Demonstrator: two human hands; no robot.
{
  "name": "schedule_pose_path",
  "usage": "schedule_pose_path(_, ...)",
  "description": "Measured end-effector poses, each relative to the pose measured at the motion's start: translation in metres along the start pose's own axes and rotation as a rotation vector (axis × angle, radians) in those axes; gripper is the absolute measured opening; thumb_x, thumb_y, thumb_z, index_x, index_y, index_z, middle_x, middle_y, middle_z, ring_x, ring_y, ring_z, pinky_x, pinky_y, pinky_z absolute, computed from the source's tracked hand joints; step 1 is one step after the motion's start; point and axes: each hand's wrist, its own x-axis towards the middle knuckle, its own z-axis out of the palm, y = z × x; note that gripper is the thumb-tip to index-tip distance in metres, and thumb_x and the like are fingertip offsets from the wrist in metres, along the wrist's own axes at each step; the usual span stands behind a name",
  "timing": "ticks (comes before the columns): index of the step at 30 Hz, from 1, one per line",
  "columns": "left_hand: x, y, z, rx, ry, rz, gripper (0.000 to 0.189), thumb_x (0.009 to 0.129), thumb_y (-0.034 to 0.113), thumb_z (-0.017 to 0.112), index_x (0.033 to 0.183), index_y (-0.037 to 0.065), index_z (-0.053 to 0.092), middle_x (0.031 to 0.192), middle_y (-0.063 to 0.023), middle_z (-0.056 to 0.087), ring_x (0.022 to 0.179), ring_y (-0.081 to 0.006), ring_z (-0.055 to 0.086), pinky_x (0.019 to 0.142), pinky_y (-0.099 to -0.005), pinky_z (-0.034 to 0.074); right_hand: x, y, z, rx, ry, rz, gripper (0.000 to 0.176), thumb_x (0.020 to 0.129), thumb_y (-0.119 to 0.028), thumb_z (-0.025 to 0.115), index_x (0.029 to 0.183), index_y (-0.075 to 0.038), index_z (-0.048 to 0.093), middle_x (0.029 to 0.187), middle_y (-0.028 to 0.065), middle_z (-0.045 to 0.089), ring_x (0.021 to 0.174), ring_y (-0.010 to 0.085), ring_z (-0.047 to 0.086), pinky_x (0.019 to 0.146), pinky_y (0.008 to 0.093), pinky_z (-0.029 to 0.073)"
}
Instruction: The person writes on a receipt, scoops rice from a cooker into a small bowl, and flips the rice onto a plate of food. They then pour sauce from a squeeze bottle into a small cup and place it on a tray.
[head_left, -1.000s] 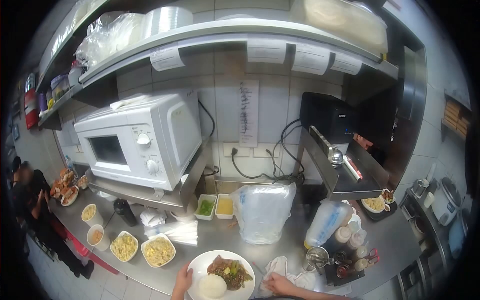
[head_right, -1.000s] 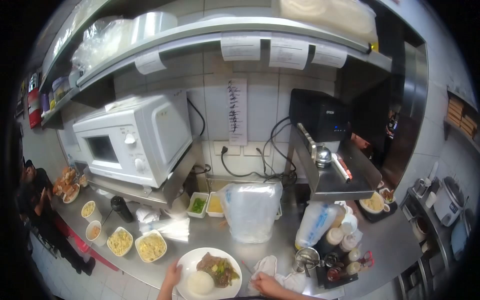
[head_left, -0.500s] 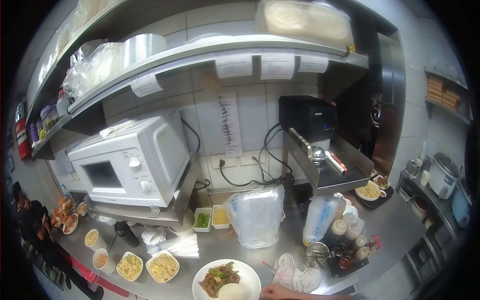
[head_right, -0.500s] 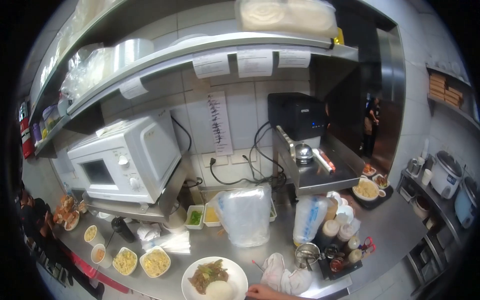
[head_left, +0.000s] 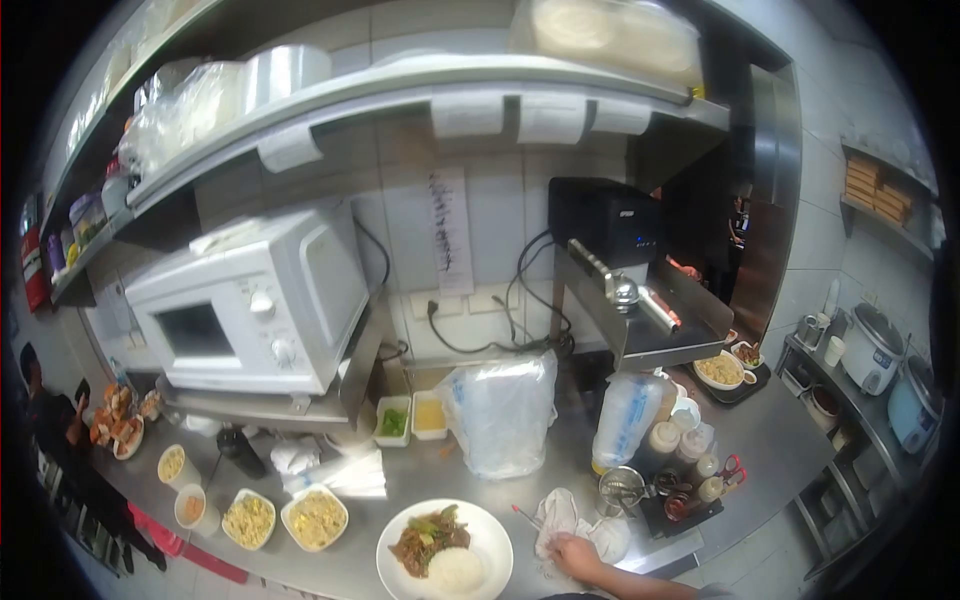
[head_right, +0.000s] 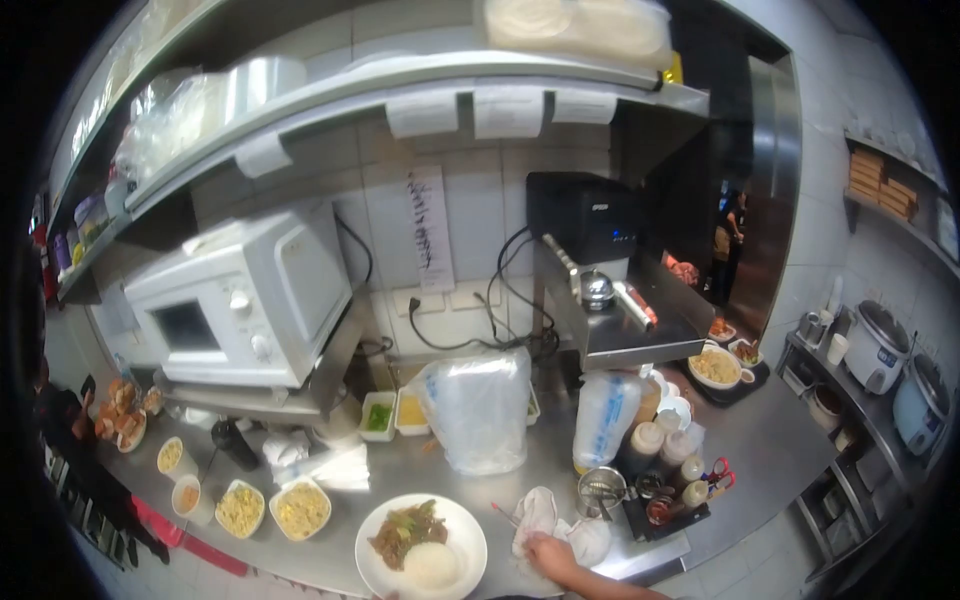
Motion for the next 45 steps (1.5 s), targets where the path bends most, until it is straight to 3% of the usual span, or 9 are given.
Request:
schedule_pose_path(2, 0.021, 0.022, -0.022, 0.661, -0.221, -0.32, 0.045, 0.093, 0.031, 0.048, 0.122, -0.003, 0.047, 0.093, -0.01, 0.063, 0.067, -0.0169, 0.061, 0.058, -0.0284, 0.049, 0.005, 0.0, -0.007, 0.04, -0.029, 0.021, 0.014, 0.071, -0.015, 0.064, 0.083, -0.007, 0.066, 0.084, 0.0124, 0.062, 0.076, 0.0308, 0.06, 0.065, 0.0398, 0.048)
schedule_pose_path(4, 0.03, -0.009, -0.044, 0.706, -0.056, -0.117, 0.056, 0.092, 0.049, 0.041, 0.068, 0.002, 0.061, 0.057, -0.0096, 0.06, 0.05, -0.0192, 0.058, 0.049, -0.0332, 0.046, 0.009, 0.004, -0.007, 0.129, -0.05, 0.033, 0.012, 0.073, -0.016, 0.064, 0.077, -0.004, 0.063, 0.08, 0.0144, 0.061, 0.073, 0.0318, 0.06, 0.064, 0.0394, 0.047)
schedule_pose_path(8, 0.011, -0.007, -0.077, 0.496, 0.263, 0.091, 0.055, 0.095, 0.039, 0.036, 0.057, 0.002, 0.053, 0.047, -0.0089, 0.051, 0.045, -0.02, 0.051, 0.05, -0.0336, 0.043, 0.013, 0.016, -0.01, 0.164, -0.087, -0.019, 0.014, 0.079, -0.015, 0.061, 0.08, -0.001, 0.063, 0.078, 0.0169, 0.06, 0.066, 0.031, 0.057, 0.061, 0.0378, 0.045)
schedule_pose_path(14, 0.001, -0.131, -0.125, -0.048, 0.649, -0.065, 0.046, 0.096, 0.037, 0.035, 0.069, 0.002, 0.048, 0.051, -0.0057, 0.046, 0.042, -0.0171, 0.047, 0.047, -0.0339, 0.047, 0.018, 0.041, -0.01, 0.568, -0.268, 0.24, 0.015, 0.088, -0.018, 0.057, 0.084, -0.004, 0.059, 0.067, -0.0004, 0.052, 0.059, 0.0063, 0.048, 0.051, 0.0223, 0.039)
schedule_pose_path(22, 0.035, -0.267, -0.029, -0.23, 0.239, -0.194, 0.023, 0.095, 0.026, 0.038, 0.103, 0.005, 0.042, 0.08, -0.0091, 0.058, 0.071, -0.0196, 0.062, 0.066, -0.0343, 0.05, 0.031, 0.006, -0.025, 0.389, -0.408, 0.341, 0.008, 0.086, -0.009, 0.051, 0.079, -0.005, 0.052, 0.066, -0.0026, 0.047, 0.058, 0.0061, 0.045, 0.052, 0.0206, 0.036)
schedule_pose_path(29, 0.05, -0.242, 0.031, -0.661, -0.029, -0.551, 0.035, 0.091, 0.011, 0.044, 0.125, 0.006, 0.036, 0.115, -0.0096, 0.054, 0.117, -0.0254, 0.048, 0.092, -0.0431, 0.04, 0.021, 0.027, -0.026, 0.357, -0.429, 0.211, 0.018, 0.083, -0.006, 0.056, 0.1, -0.002, 0.053, 0.079, -0.0009, 0.048, 0.071, 0.0072, 0.046, 0.062, 0.0201, 0.038)
schedule_pose_path(34, 0.082, -0.286, 0.07, -0.93, 0.157, -0.431, 0.043, 0.092, 0.028, 0.043, 0.13, 0.008, 0.037, 0.123, -0.0093, 0.05, 0.113, -0.0243, 0.048, 0.091, -0.0435, 0.039, 0.004, -0.016, -0.047, 0.157, -0.51, -0.076, 0.062, 0.076, -0.001, 0.06, 0.132, -0.004, 0.034, 0.11, 0.0084, 0.044, 0.094, 0.0188, 0.048, 0.083, 0.0298, 0.039)
schedule_pose_path(38, 0.11, -0.294, 0.07, -1.41, 0.578, -0.17, 0.046, 0.094, 0.044, 0.035, 0.122, 0.01, 0.046, 0.11, -0.0046, 0.056, 0.099, -0.0221, 0.054, 0.081, -0.0345, 0.042, -0.017, -0.026, -0.078, 0.099, -0.396, -0.285, 0.055, 0.074, 0.0, 0.06, 0.126, -0.001, 0.04, 0.108, 0.0143, 0.048, 0.099, 0.0266, 0.048, 0.087, 0.0327, 0.038)
schedule_pose_path(45, 0.127, -0.295, 0.059, -1.566, 0.607, 0.087, 0.045, 0.093, 0.049, 0.04, 0.117, 0.013, 0.05, 0.1, -0.002, 0.058, 0.083, -0.0158, 0.054, 0.066, -0.0273, 0.04, -0.041, 0.023, -0.11, 0.135, -0.473, -0.211, 0.038, 0.073, 0.003, 0.059, 0.111, 0.001, 0.053, 0.106, 0.016, 0.05, 0.1, 0.0301, 0.05, 0.09, 0.0326, 0.037)
